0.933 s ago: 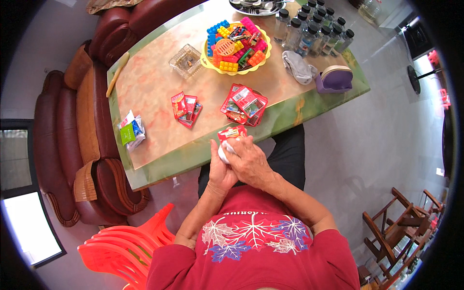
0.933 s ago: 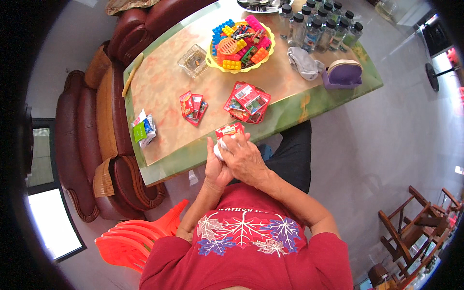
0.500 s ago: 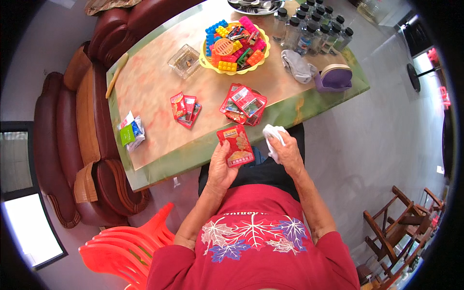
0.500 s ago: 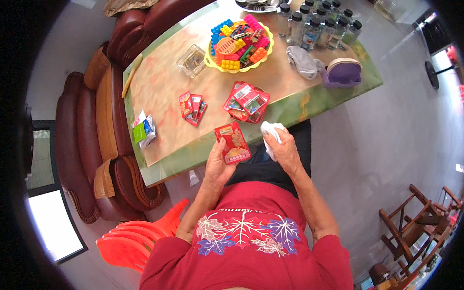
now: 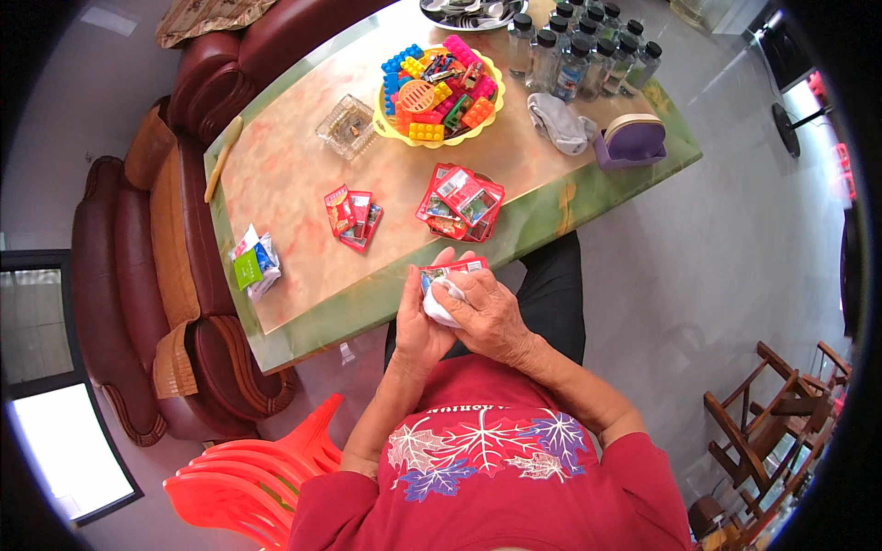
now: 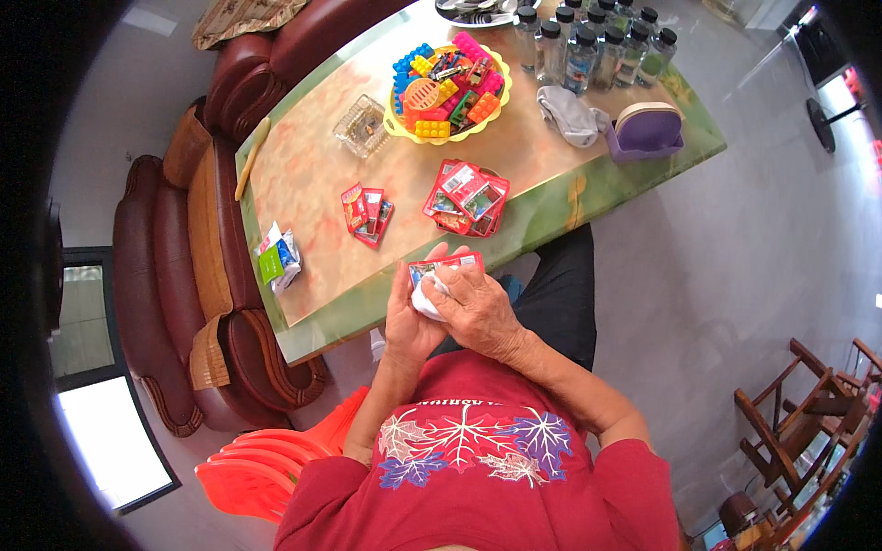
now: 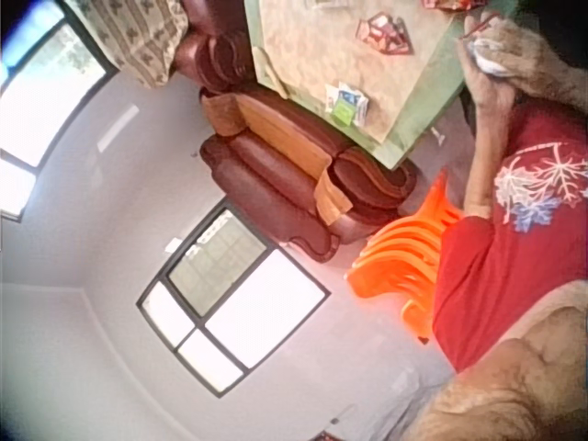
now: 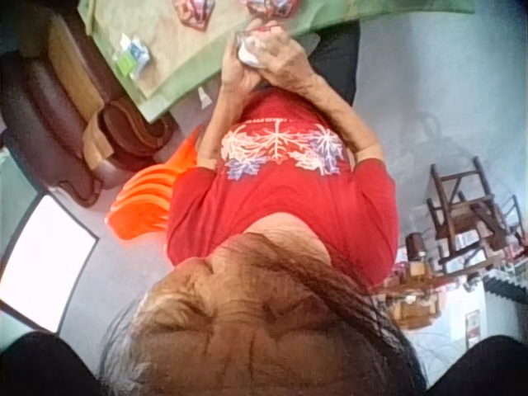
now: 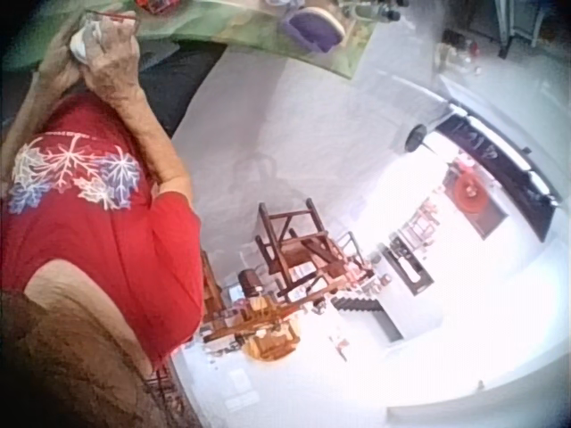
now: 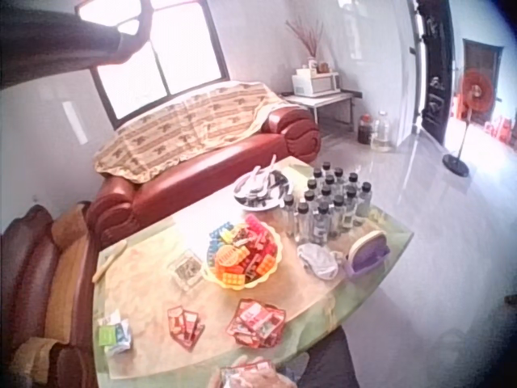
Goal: The person wipes small red packets with a white cloth and places them on a table. They then wipe the table surface, moving a wooden spoon and a bowl of spoons to clean underneath. Finally, they wipe the table around several bottles and a bowl of colorful toys.
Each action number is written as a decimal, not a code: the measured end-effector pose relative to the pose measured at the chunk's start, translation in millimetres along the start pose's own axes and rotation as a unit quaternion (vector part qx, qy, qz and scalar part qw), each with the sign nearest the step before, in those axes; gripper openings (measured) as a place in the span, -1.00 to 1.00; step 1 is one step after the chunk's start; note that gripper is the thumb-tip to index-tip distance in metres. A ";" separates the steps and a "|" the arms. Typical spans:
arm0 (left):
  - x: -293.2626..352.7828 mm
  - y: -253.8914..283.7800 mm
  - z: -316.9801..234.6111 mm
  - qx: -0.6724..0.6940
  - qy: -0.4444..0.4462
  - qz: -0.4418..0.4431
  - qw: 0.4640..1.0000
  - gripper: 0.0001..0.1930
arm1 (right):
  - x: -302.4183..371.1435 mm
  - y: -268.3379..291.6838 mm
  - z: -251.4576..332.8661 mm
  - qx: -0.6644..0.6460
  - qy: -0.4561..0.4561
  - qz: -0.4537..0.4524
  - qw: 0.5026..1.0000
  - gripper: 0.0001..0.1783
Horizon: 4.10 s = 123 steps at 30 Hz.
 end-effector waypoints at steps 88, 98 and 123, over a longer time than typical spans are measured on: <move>-128.9 113.4 -12.0 -0.386 -0.101 -0.296 0.868 -0.67 | 137.9 -5.1 -123.4 -0.136 -0.460 -0.068 0.875 -0.78; -117.0 137.3 -38.7 -0.561 -0.212 -0.412 0.686 -0.30 | 135.9 -10.6 -128.9 -0.073 -0.461 -0.028 0.884 -0.75; -47.6 184.6 -135.1 -0.349 -0.181 -0.312 0.865 -0.74 | 132.3 -15.2 -129.0 -0.035 -0.488 -0.003 0.872 -0.74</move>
Point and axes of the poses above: each hand's wrist, its own x-axis away from the middle knuckle, its own y-axis out of the back of the hand, z = x × y, the point moved 1 cm from there along -x, towards the middle knuckle, and after that the axes turned 10 degrees about z, right-handed, at the moved point
